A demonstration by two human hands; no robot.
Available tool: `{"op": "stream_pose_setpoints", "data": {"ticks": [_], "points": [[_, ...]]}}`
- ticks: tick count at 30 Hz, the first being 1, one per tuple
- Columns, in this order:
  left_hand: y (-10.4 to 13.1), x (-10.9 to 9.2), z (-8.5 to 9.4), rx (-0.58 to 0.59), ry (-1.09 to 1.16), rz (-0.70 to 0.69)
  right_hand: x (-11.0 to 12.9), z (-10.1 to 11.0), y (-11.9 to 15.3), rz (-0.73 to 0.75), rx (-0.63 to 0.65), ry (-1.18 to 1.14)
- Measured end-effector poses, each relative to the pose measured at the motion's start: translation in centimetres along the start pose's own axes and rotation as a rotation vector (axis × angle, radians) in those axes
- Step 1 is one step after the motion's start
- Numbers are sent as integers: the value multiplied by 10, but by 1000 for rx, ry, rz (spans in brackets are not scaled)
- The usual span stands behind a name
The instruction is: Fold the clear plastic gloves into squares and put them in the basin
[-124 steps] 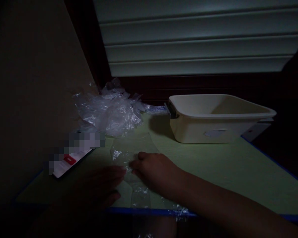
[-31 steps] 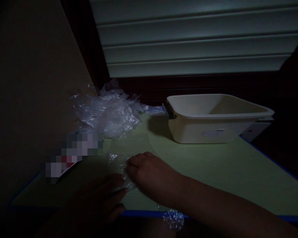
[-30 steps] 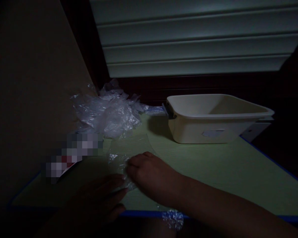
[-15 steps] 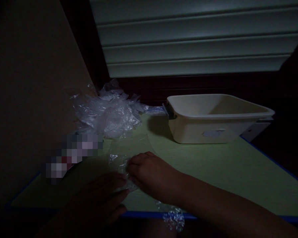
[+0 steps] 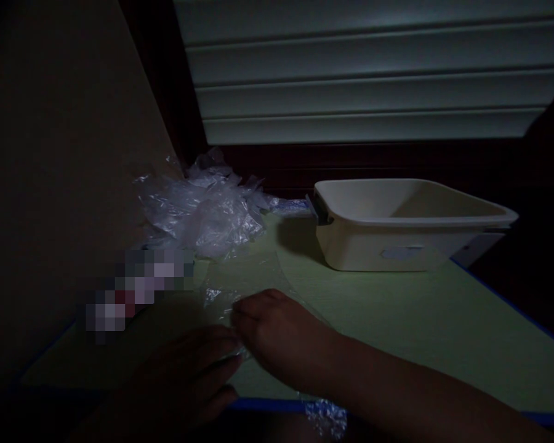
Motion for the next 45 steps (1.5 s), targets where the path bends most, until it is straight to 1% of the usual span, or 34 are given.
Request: {"op": "stream_pose_setpoints", "data": {"ticks": [3, 7, 12, 15, 18, 20, 22, 24, 26, 27, 28, 30, 32, 36, 38, 41, 45], "points": [[-1, 1, 2, 12, 14, 22, -7, -2, 0, -23, 9, 8], [-5, 0, 7, 17, 35, 25, -17, 1, -1, -34, 1, -3], [-5, 1, 12, -30, 22, 42, -22, 5, -1, -56, -11, 14], [-3, 5, 12, -43, 11, 76, -23, 4, -2, -54, -7, -29], [-1, 5, 14, -63, -7, 75, -25, 4, -2, -52, -20, -92], [-1, 5, 16, -88, 3, 80, -26, 8, -1, -54, -45, -141], [-5, 5, 15, -87, 16, 105, -27, 17, 2, -48, -57, -206], [-12, 0, 11, -38, 25, 90, -30, 27, 6, -49, -50, -281], [-20, -6, 4, 45, 38, 58, -38, 36, 13, -88, -10, -349], [-23, -8, 0, 83, 47, 43, -44, 37, 16, -111, 32, -375], [-26, -9, -2, 106, 56, 37, -48, 35, 20, -132, 102, -398], [-30, -9, -3, 114, 76, 41, -54, 31, 27, -147, 217, -421], [-32, -8, -3, 112, 89, 40, -55, 27, 32, -141, 293, -420], [-34, -7, -3, 128, 106, 43, -45, 19, 38, -116, 436, -402], [-34, -8, -3, 137, 116, 33, -37, 18, 40, -79, 466, -374], [-33, -8, -6, 145, 119, 32, -29, 20, 40, -52, 469, -323], [-31, -8, -5, 100, 109, 16, -26, 16, 38, -55, 508, -330]]}}
Point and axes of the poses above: each hand's wrist, its own y-axis away from the middle knuckle, its own z-axis out of the back of the hand, x = y × z, the point moved 9 cm from there along -y, towards the middle knuckle, and after that the axes turned 10 degrees about x, right-handed, at the moved point
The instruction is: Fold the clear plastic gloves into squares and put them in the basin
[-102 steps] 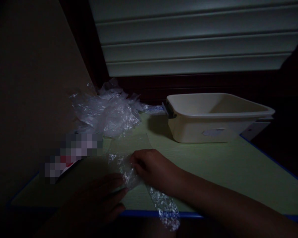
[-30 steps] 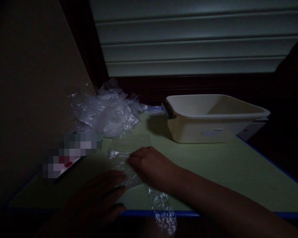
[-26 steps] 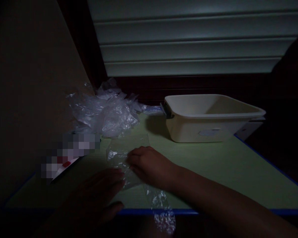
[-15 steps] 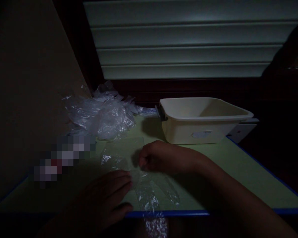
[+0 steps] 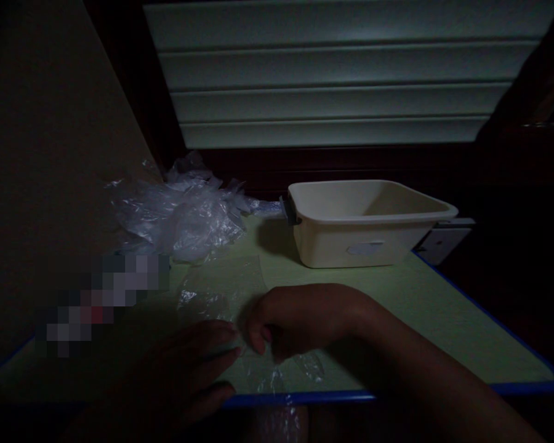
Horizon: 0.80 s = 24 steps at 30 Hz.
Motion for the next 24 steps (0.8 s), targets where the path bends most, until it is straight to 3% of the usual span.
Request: {"op": "stream_pose_setpoints", "data": {"ticks": [13, 17, 24], "points": [[2, 2, -7, 56, 4, 22, 5, -8, -10, 113, 77, -66], [0, 3, -9, 81, 8, 31, 0, 3, -8, 89, -34, -118], [2, 0, 1, -60, -75, 34, -21, 13, -9, 40, -183, -295]]}}
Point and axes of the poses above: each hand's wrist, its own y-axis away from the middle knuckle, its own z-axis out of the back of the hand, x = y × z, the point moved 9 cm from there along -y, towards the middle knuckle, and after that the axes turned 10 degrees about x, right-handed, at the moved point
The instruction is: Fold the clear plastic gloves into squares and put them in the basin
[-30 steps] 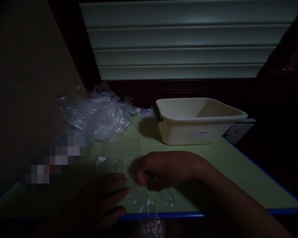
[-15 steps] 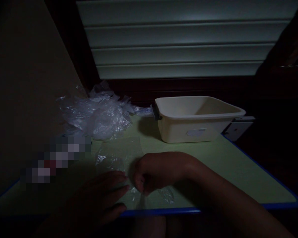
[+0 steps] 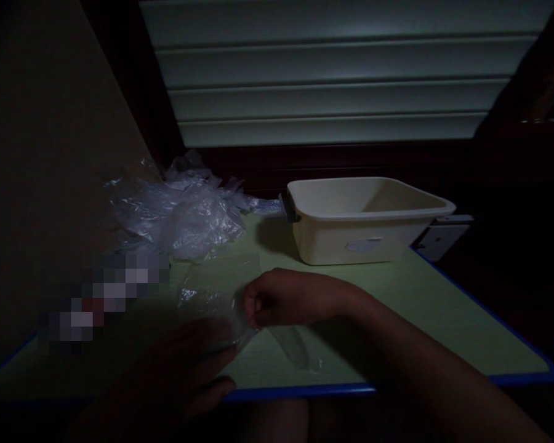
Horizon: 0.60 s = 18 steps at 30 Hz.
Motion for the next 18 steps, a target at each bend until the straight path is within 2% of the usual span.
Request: {"op": "stream_pose_setpoints", "data": {"ticks": [6, 10, 18], "points": [[0, -1, -2, 77, 10, -16, -3, -9, 1, -14, 101, -42], [-1, 0, -7, 121, 14, -22, -8, -9, 0, -74, 116, -60], [-2, -2, 1, 62, 25, -42, -18, -8, 0, -150, 95, -202]]}}
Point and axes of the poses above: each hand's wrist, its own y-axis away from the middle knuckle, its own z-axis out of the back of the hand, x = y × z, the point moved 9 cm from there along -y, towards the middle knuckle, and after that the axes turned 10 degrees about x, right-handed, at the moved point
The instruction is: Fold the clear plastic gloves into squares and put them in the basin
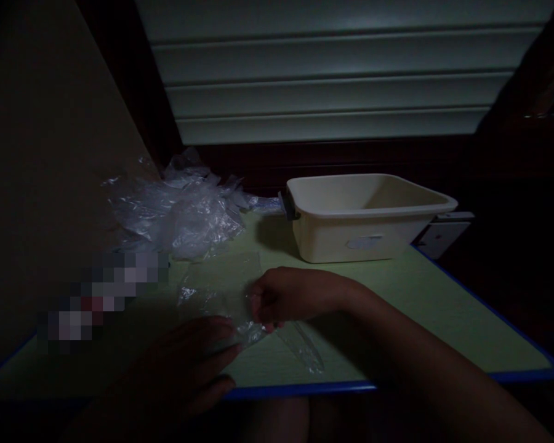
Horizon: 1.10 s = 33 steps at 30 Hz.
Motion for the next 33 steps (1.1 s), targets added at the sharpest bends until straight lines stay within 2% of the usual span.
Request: {"op": "stream_pose_setpoints", "data": {"ticks": [4, 11, 15, 22, 28, 33], "points": [[0, -1, 4, -38, -19, -10, 0, 3, 0, 9, -34, 16], [0, 3, -7, 77, 32, 42, 1, 11, -1, 29, -157, 173], [1, 2, -5, 54, 28, 25, 3, 10, -1, 11, -184, 224], [0, 1, -3, 20, -11, 13, 1, 20, 10, -171, -374, 404], [1, -1, 3, -62, -9, -37, 13, 8, 3, -57, -258, 426], [0, -1, 6, -83, -18, 0, 15, 5, 0, -15, -242, 438]]}}
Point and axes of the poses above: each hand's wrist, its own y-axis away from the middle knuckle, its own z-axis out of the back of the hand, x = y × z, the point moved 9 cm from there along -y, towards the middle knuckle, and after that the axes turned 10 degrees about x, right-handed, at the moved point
